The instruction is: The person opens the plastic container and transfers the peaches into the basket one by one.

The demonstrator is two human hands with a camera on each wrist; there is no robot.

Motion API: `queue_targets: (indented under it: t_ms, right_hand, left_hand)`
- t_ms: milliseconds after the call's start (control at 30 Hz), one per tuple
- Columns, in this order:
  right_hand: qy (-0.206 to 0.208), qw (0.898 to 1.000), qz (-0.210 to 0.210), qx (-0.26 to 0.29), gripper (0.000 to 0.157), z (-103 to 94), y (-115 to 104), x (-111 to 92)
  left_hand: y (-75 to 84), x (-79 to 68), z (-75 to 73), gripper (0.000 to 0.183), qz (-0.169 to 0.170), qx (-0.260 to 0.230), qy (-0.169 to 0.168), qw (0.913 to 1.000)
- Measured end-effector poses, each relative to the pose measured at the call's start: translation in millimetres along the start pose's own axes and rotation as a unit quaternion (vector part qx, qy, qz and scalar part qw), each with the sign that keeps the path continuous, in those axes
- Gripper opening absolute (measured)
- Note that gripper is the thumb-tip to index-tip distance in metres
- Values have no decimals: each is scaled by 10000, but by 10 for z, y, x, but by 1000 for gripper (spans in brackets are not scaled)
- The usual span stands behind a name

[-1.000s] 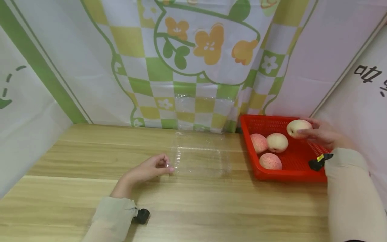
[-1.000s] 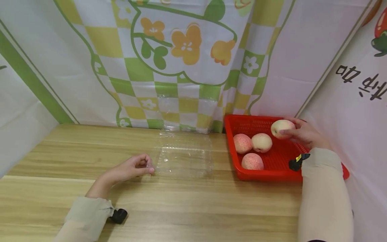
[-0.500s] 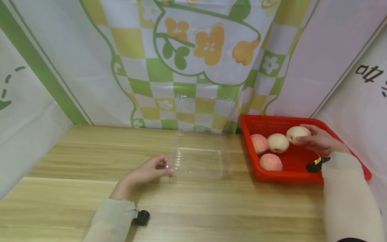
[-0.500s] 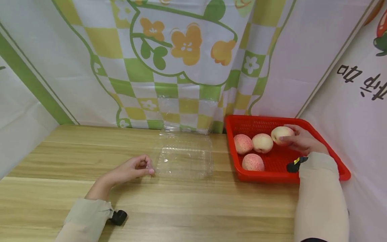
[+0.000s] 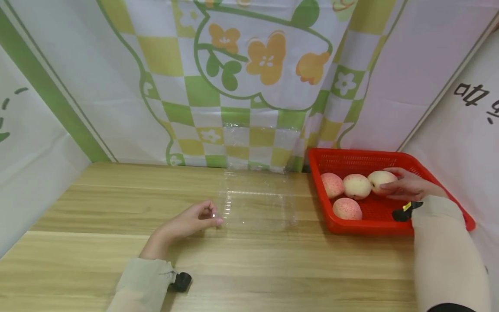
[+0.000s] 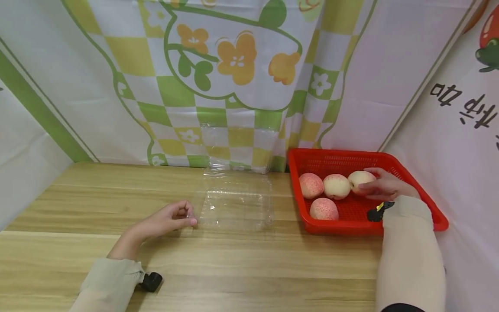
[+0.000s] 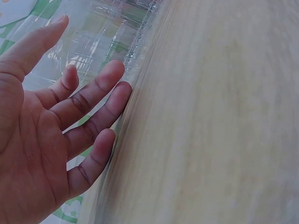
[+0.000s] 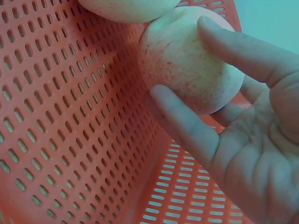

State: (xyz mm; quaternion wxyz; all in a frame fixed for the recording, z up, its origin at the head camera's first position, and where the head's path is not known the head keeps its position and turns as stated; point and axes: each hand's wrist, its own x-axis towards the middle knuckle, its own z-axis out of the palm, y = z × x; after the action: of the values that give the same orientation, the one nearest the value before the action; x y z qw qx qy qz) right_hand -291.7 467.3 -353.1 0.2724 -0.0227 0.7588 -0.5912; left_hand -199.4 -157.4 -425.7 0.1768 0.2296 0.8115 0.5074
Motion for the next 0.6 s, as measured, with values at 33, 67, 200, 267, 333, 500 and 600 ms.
queue_targets:
  t_ms: [33,67,200,267,333,500,600]
  right_hand:
    - [54,9999,78,-70,29,5,4,-3]
    - [107,9996,168,-179,27,11,10,-4]
    - [331,9946,567,-801,47,30,40,-20]
    - [355,9916,667,-1053,67,26,54,-31]
    - [350,9898,724,-1177,77,25,60,-44]
    - [569,9843,854,-1434,78,41,49,-70]
    - [712,9743,999,-1889,75,60,-21,-86]
  left_hand:
    - [0,3,1,29,4,10,-2,10000]
    - [1,6,1,29,9,10,-12,10000]
    - [6,15,12,29,-2,3,-24,10000]
    - [9,21,23,29,-15,-18,-36,10000]
    - [11,28,31,29,-9,-11,-47,10000]
    - [25,50,21,28,17,8,-54,10000]
    - [26,57,11,28,40,-37,-86,9999]
